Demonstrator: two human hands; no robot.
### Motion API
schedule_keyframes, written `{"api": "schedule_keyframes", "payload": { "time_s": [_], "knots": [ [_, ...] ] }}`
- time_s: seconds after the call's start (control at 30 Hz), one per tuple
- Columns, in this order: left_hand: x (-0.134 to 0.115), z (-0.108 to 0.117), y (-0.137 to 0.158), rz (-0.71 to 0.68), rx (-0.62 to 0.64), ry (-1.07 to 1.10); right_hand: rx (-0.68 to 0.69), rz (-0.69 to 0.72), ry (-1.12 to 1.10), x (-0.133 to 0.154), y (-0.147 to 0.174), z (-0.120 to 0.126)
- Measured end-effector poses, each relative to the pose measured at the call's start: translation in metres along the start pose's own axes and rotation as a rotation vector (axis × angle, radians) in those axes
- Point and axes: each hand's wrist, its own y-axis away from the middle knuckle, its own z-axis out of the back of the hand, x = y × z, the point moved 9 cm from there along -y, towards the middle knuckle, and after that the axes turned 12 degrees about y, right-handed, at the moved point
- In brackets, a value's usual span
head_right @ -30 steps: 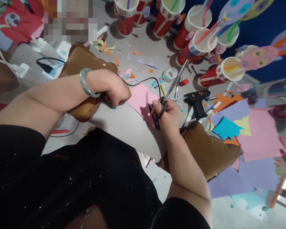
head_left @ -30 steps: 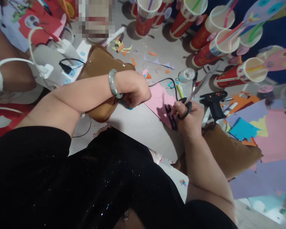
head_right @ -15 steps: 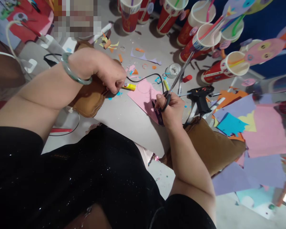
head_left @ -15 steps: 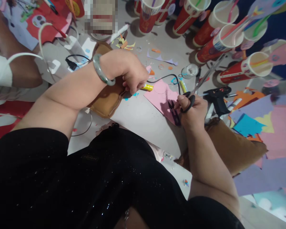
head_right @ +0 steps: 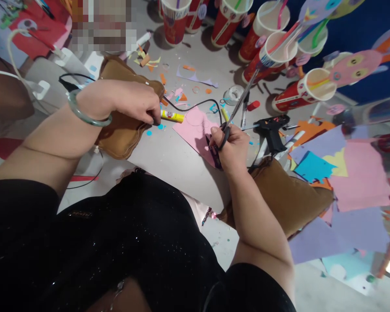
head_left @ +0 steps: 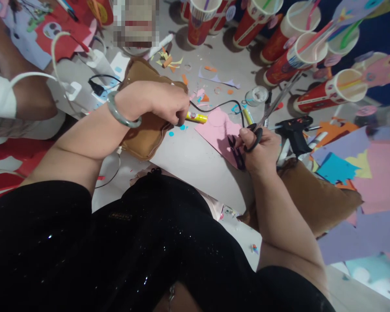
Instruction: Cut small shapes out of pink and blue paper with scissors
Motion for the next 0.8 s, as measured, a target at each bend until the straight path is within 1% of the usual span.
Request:
{"api": "schedule_keyframes", "payload": {
  "time_s": [0.13,0.27,0.37,0.43,0.63,0.7,0.8],
  "knots": [
    [0.011,-0.006,0.01,0.031,-0.039,0.217,-0.004,0.004,0.021,-0.001,0.001,0.0],
    [0.011,-0.005,0.018,0.033,-0.145,0.304,0.003,0.008,-0.006,-0.004,0.0,-0.003],
    [0.01,-0.004,0.019,0.032,-0.219,0.384,0.012,-0.001,-0.016,-0.005,0.0,-0.004],
    [0.01,-0.004,0.016,0.024,-0.238,0.38,0.013,-0.001,-0.018,-0.005,0.0,-0.005],
    [0.014,-0.004,0.003,0.002,-0.238,0.314,0.019,0.022,-0.002,-0.002,0.001,-0.005],
    [0.012,-0.004,0.002,-0.009,-0.241,0.246,0.027,0.011,-0.015,-0.001,0.001,-0.006],
    [0.004,-0.008,0.004,-0.006,-0.214,0.085,0.044,-0.019,-0.016,-0.001,0.002,-0.006]
  ]
}}
